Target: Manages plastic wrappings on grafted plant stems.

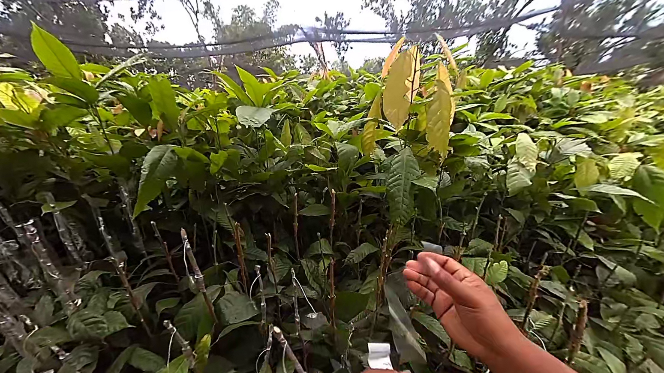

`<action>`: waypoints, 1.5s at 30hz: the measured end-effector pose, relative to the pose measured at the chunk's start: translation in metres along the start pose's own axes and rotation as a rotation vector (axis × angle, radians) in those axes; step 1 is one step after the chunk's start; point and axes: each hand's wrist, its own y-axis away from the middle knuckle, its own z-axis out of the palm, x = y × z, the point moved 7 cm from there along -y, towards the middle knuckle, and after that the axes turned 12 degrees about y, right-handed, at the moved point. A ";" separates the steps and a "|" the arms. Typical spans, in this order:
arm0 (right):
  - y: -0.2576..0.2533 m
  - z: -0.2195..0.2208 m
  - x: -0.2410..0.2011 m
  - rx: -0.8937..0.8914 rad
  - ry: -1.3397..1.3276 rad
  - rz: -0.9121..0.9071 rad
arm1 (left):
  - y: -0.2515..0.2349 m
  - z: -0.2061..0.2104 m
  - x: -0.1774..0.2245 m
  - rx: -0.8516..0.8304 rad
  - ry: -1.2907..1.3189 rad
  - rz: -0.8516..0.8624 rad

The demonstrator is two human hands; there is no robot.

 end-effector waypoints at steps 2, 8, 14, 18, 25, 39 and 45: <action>0.002 0.005 0.006 -0.025 0.059 0.007 | -0.027 -0.037 -0.018 0.392 0.218 -0.033; -0.008 0.037 0.053 -0.132 0.266 0.294 | -0.030 -0.137 0.003 1.148 -0.055 0.236; -0.074 0.052 0.120 -0.186 1.007 0.329 | -0.035 -0.150 -0.009 0.919 -0.181 0.257; -0.091 0.073 0.141 -0.535 1.372 0.189 | -0.030 -0.150 -0.028 0.732 0.273 0.374; -0.083 0.094 0.163 -1.002 1.525 0.071 | -0.039 -0.153 -0.040 0.559 0.707 0.296; 0.015 0.096 0.125 -0.938 1.815 0.067 | -0.044 -0.147 -0.021 0.761 0.076 0.379; -0.009 0.134 0.120 -1.255 1.693 0.198 | -0.049 -0.102 -0.025 0.469 0.005 0.493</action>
